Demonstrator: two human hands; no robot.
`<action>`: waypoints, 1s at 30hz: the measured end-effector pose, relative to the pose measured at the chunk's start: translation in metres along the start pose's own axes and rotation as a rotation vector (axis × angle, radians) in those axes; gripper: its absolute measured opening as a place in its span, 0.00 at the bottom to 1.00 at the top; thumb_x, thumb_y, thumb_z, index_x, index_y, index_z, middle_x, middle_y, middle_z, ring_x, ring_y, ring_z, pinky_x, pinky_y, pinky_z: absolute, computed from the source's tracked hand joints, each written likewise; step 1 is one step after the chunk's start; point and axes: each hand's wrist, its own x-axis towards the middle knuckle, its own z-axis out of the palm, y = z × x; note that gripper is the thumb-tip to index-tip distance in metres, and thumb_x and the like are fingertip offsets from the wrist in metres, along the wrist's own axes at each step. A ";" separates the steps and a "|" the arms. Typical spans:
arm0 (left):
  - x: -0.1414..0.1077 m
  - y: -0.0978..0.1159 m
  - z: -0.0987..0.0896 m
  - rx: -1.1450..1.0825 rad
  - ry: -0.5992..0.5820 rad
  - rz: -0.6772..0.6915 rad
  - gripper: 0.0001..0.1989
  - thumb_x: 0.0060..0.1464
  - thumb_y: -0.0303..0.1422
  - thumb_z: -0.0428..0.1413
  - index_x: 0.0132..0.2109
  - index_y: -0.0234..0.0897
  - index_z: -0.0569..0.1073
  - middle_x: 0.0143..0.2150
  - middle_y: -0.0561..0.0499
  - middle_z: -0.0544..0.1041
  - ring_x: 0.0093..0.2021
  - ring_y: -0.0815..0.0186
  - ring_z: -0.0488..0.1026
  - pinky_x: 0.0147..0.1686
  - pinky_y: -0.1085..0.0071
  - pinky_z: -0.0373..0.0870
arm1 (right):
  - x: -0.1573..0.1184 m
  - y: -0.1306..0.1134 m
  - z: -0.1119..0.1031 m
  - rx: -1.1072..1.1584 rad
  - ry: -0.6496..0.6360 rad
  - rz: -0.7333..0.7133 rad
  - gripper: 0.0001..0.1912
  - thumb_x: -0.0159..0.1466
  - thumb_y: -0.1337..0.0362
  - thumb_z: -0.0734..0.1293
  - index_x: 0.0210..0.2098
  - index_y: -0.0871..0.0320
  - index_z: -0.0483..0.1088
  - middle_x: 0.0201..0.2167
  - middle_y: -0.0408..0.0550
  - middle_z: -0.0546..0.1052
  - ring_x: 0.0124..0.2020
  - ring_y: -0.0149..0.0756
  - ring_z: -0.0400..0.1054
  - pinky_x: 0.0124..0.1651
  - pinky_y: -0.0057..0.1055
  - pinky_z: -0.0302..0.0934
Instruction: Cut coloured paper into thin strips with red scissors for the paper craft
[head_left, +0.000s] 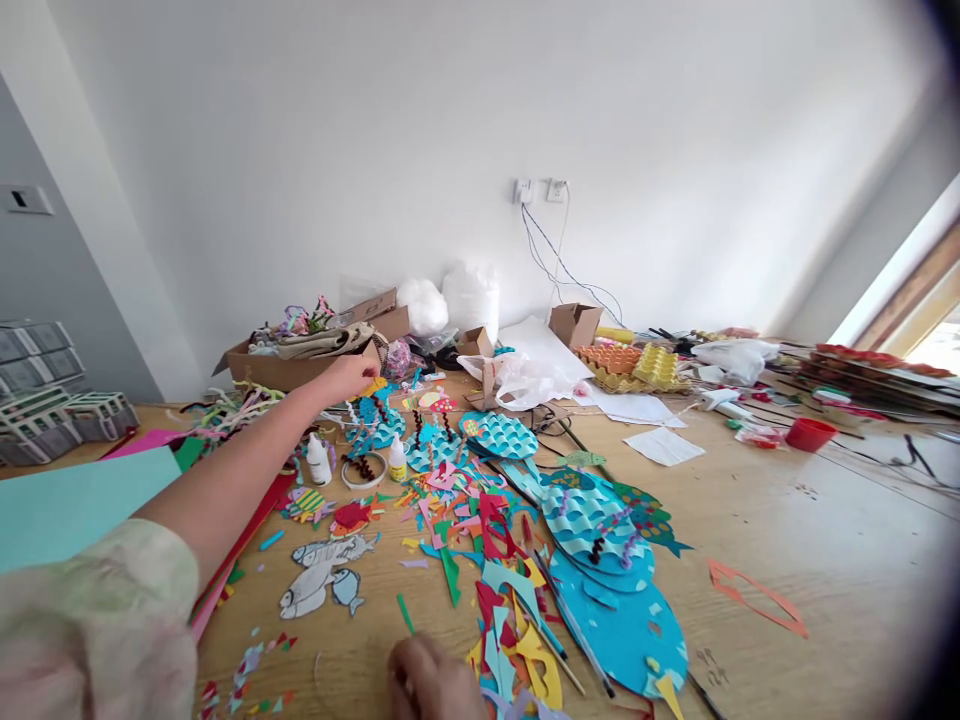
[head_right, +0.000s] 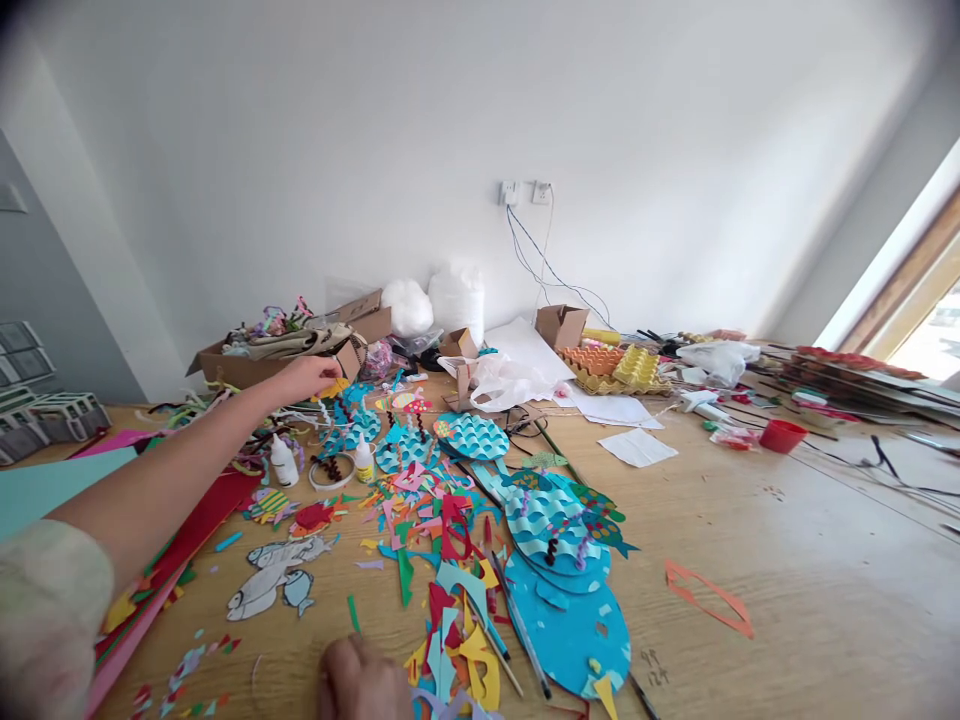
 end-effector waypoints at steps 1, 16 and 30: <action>-0.009 0.009 -0.008 -0.001 0.012 0.026 0.14 0.54 0.34 0.51 0.47 0.34 0.67 0.46 0.47 0.71 0.42 0.60 0.70 0.39 0.59 0.69 | 0.003 0.001 -0.007 0.069 0.110 0.013 0.07 0.53 0.73 0.62 0.30 0.57 0.67 0.29 0.44 0.72 0.23 0.29 0.67 0.26 0.22 0.59; -0.144 0.123 0.035 -0.165 -0.294 0.483 0.13 0.49 0.25 0.49 0.31 0.47 0.75 0.32 0.54 0.78 0.35 0.63 0.71 0.36 0.71 0.64 | 0.025 -0.008 -0.045 0.704 0.110 0.284 0.07 0.52 0.63 0.62 0.27 0.60 0.67 0.22 0.42 0.67 0.16 0.25 0.56 0.17 0.21 0.55; -0.074 -0.009 0.044 -0.098 -0.103 -0.172 0.14 0.54 0.34 0.50 0.47 0.35 0.67 0.47 0.47 0.70 0.41 0.62 0.71 0.38 0.60 0.70 | 0.017 0.023 -0.032 0.218 0.302 0.128 0.15 0.59 0.59 0.60 0.20 0.59 0.67 0.20 0.45 0.66 0.24 0.34 0.62 0.26 0.26 0.56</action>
